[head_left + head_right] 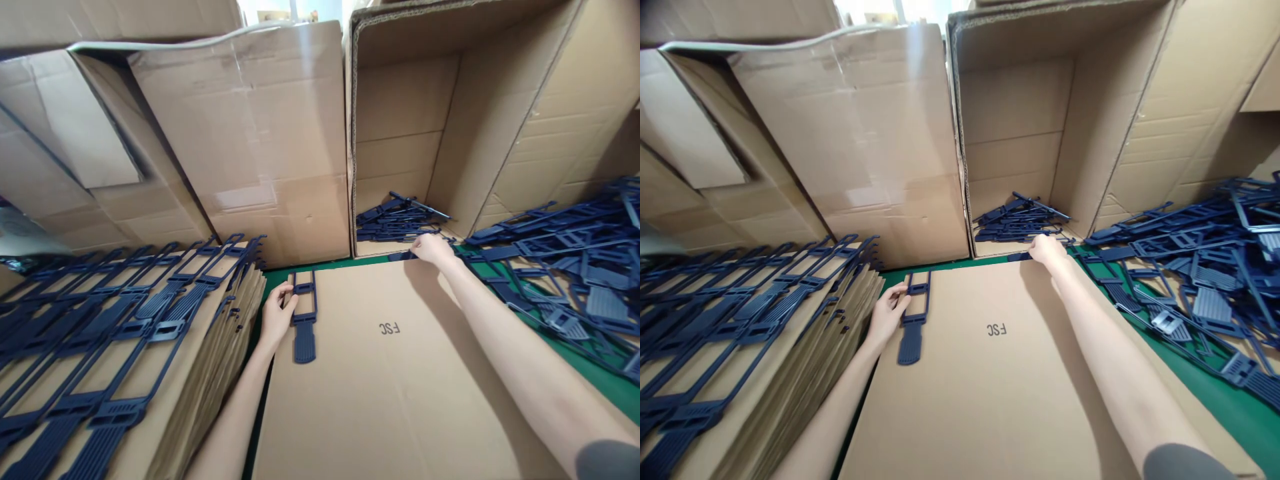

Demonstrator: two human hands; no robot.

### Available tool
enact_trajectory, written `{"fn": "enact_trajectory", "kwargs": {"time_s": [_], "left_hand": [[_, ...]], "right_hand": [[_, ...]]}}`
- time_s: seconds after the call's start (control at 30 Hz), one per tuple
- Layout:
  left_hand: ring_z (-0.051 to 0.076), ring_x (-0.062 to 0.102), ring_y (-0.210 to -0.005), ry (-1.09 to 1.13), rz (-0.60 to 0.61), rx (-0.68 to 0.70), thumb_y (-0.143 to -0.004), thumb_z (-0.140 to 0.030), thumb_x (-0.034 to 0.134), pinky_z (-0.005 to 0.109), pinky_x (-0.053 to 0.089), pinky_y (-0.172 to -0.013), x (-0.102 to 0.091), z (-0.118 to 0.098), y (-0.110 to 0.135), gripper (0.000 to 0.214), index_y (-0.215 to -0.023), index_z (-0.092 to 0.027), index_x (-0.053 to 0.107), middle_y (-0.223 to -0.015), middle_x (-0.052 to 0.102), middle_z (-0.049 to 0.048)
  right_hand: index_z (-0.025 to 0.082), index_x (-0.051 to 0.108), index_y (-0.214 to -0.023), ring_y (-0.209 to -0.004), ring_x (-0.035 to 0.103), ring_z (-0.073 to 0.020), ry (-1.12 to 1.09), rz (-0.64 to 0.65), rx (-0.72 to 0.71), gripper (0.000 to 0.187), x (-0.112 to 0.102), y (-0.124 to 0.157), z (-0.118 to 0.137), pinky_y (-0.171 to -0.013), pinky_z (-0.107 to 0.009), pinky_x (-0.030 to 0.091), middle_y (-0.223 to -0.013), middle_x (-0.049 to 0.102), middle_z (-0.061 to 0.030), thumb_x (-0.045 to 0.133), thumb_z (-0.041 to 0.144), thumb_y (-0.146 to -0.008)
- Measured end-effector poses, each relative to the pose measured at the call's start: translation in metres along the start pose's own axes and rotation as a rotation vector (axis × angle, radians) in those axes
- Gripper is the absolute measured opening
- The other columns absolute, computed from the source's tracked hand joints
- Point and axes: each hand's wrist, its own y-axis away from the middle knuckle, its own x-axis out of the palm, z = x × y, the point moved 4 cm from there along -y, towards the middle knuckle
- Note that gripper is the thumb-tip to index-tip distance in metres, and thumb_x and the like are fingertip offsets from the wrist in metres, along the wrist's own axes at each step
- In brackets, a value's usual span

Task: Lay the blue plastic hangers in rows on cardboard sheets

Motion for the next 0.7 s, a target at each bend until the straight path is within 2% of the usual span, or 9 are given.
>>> {"fn": "enact_trajectory", "kwargs": {"time_s": [0.13, 0.23, 0.43, 0.7], "left_hand": [[0.027, 0.052, -0.122, 0.023, -0.004, -0.025, -0.067, -0.03, 0.066, 0.043, 0.034, -0.108, -0.001, 0.003, -0.003, 0.026, -0.088, -0.018, 0.059, -0.125, 0.058, 0.0133], [0.028, 0.053, -0.121, 0.029, 0.002, -0.043, -0.066, -0.032, 0.067, 0.044, 0.034, -0.107, -0.001, 0.004, -0.004, 0.025, -0.085, -0.018, 0.057, -0.128, 0.056, 0.015], [0.029, 0.054, -0.12, 0.019, -0.007, -0.041, -0.066, -0.033, 0.066, 0.047, 0.036, -0.105, -0.002, 0.002, -0.004, 0.024, -0.08, -0.018, 0.054, -0.129, 0.054, 0.0174], [0.024, 0.055, -0.12, -0.007, -0.003, -0.008, -0.072, -0.025, 0.061, 0.042, 0.036, -0.106, 0.001, -0.002, 0.0, 0.019, -0.086, -0.02, 0.051, -0.125, 0.057, 0.0137]], "right_hand": [[0.016, 0.07, -0.099, -0.096, 0.063, -0.0317, 0.039, 0.049, 0.154, 0.028, 0.017, 0.002, -0.007, -0.08, -0.042, 0.047, -0.099, 0.068, -0.017, 0.063, 0.032, -0.077], [0.018, 0.069, -0.102, -0.103, 0.061, -0.0312, 0.021, 0.079, 0.195, 0.029, 0.021, 0.001, -0.006, -0.085, -0.041, 0.045, -0.106, 0.066, -0.0155, 0.065, 0.03, -0.075], [0.022, 0.07, -0.093, -0.104, 0.06, -0.0289, -0.113, 0.114, 0.246, 0.027, 0.015, -0.01, -0.011, -0.088, -0.039, 0.044, -0.103, 0.068, -0.0097, 0.069, 0.02, -0.066], [0.018, 0.065, -0.089, -0.09, 0.063, -0.0236, -0.405, 0.027, 0.316, 0.025, 0.005, -0.013, -0.026, -0.082, -0.037, 0.047, -0.092, 0.068, -0.0077, 0.07, 0.014, -0.065]]}}
